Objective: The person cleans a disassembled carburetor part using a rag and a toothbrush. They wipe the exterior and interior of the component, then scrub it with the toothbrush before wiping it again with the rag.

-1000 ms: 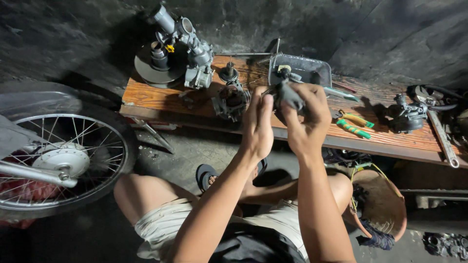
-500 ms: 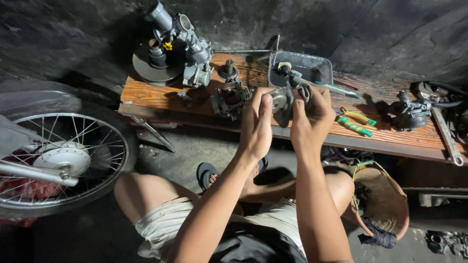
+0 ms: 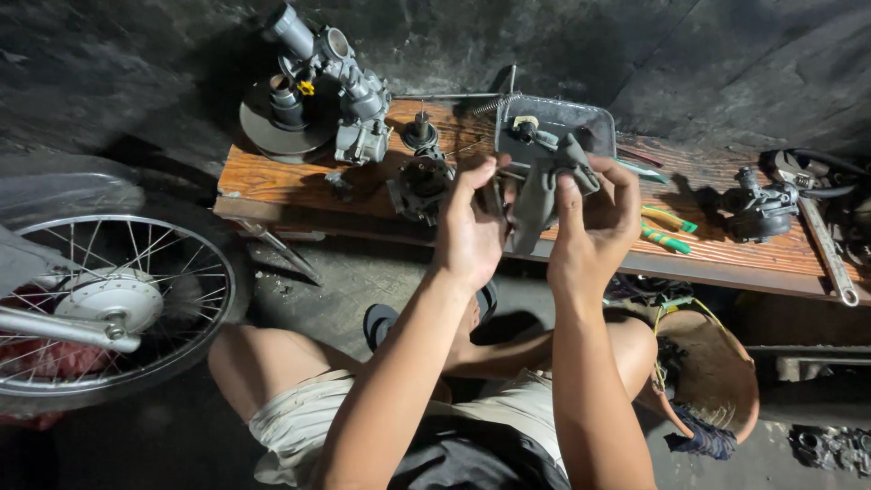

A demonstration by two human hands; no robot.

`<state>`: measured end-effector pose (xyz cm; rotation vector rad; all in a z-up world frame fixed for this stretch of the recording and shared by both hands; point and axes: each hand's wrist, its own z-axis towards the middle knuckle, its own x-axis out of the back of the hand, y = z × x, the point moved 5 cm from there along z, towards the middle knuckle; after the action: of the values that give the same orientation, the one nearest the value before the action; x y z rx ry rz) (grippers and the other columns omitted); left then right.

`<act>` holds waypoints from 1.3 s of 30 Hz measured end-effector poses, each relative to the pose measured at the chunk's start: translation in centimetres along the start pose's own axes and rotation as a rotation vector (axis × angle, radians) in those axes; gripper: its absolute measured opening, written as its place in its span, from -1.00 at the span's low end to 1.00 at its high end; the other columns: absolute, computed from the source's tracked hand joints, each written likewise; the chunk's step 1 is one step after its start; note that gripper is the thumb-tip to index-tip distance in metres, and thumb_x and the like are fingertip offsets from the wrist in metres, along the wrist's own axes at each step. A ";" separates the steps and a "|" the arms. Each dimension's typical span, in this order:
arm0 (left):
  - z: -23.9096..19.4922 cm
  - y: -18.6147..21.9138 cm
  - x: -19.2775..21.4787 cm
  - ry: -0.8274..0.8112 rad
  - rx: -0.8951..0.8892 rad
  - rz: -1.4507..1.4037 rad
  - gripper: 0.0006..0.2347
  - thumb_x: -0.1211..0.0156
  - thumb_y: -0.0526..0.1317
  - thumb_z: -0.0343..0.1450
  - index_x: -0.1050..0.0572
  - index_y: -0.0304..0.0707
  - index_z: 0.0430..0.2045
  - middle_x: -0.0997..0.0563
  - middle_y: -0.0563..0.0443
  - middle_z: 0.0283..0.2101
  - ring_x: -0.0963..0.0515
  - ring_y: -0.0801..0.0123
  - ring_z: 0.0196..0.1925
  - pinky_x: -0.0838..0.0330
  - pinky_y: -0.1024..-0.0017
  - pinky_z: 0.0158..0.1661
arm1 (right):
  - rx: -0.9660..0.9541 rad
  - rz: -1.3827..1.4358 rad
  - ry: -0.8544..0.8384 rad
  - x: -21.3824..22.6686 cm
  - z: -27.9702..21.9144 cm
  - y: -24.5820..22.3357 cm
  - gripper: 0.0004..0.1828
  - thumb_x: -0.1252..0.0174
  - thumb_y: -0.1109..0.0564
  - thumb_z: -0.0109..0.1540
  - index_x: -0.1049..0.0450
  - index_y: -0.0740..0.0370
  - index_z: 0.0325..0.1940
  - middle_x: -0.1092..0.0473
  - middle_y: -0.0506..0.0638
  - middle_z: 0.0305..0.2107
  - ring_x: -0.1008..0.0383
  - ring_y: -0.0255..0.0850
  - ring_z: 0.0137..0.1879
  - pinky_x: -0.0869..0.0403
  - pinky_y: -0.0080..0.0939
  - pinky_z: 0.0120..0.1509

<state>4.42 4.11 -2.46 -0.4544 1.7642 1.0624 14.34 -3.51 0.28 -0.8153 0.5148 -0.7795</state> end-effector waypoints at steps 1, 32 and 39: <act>0.5 -0.2 0.3 0.001 0.001 -0.001 -0.84 -0.26 -0.09 0.37 -0.43 0.01 -0.29 -0.56 0.19 -0.18 -0.43 0.49 -0.31 -0.22 0.51 -0.35 | -0.001 -0.002 0.000 0.0 -0.2 0.0 -0.74 -0.22 0.31 0.39 -0.36 0.33 0.13 -0.48 0.10 -0.18 -0.47 -0.28 -0.02 -0.51 -0.16 0.15; 1.9 3.5 -1.1 -0.243 -0.231 -0.011 -0.59 0.18 0.13 0.65 -0.52 -0.20 -0.10 -0.69 -0.25 -0.11 -0.66 0.01 0.06 -0.48 0.26 0.03 | -0.527 0.176 -0.044 -2.0 0.6 1.3 -0.79 -0.17 0.06 0.34 -0.48 0.20 -0.33 -0.26 -0.11 -0.62 -0.29 -0.42 -0.54 -0.24 -0.46 -0.54; -0.4 3.6 -3.0 -0.058 -0.377 0.489 -0.61 0.11 0.11 0.62 -0.56 -0.17 -0.03 -0.65 -0.20 0.01 -0.54 0.20 0.21 -0.39 0.25 0.25 | 0.129 -0.421 -0.421 -5.4 0.4 -5.3 -0.76 -0.35 0.27 0.25 -0.63 0.18 0.02 -0.39 0.12 -0.43 -0.51 0.01 -0.29 -0.46 -0.12 -0.23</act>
<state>3.01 5.26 1.85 -0.2136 1.6638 1.7514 9.14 -1.50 5.37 -0.9498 -0.0888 -0.9815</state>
